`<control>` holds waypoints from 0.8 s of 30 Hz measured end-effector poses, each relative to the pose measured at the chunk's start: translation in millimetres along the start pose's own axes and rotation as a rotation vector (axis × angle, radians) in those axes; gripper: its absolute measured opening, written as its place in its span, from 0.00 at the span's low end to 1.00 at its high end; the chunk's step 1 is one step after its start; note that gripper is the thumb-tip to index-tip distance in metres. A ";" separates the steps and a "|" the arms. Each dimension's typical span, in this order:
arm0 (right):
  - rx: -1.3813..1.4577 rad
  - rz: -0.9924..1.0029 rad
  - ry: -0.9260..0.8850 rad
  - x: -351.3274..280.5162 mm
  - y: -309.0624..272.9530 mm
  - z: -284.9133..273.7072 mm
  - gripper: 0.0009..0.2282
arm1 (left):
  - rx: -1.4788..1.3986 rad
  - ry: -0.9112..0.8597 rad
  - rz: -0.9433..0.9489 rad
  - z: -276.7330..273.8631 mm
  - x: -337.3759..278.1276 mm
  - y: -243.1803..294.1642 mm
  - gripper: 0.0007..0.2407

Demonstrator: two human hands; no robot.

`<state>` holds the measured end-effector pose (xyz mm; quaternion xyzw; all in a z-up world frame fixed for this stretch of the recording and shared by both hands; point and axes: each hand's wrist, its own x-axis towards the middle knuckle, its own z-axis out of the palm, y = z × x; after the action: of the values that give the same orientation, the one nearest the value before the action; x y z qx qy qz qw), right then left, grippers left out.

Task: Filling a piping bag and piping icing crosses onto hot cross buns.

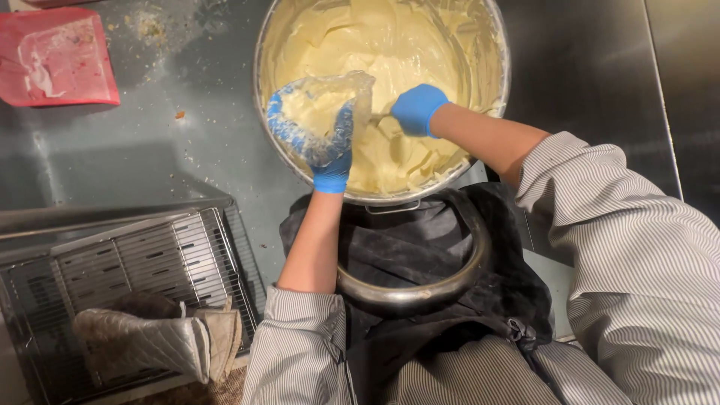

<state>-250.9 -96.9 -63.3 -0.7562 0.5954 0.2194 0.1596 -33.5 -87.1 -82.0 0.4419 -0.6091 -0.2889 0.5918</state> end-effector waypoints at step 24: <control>0.152 -0.164 -0.061 -75.9 45.4 -39.1 0.13 | 0.122 -0.010 0.137 -5.3 8.6 16.4 0.38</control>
<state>-304.2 -64.4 10.6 -0.7810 0.5414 0.1826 0.2521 -30.7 -86.5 -63.0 0.4330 -0.6573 -0.2126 0.5791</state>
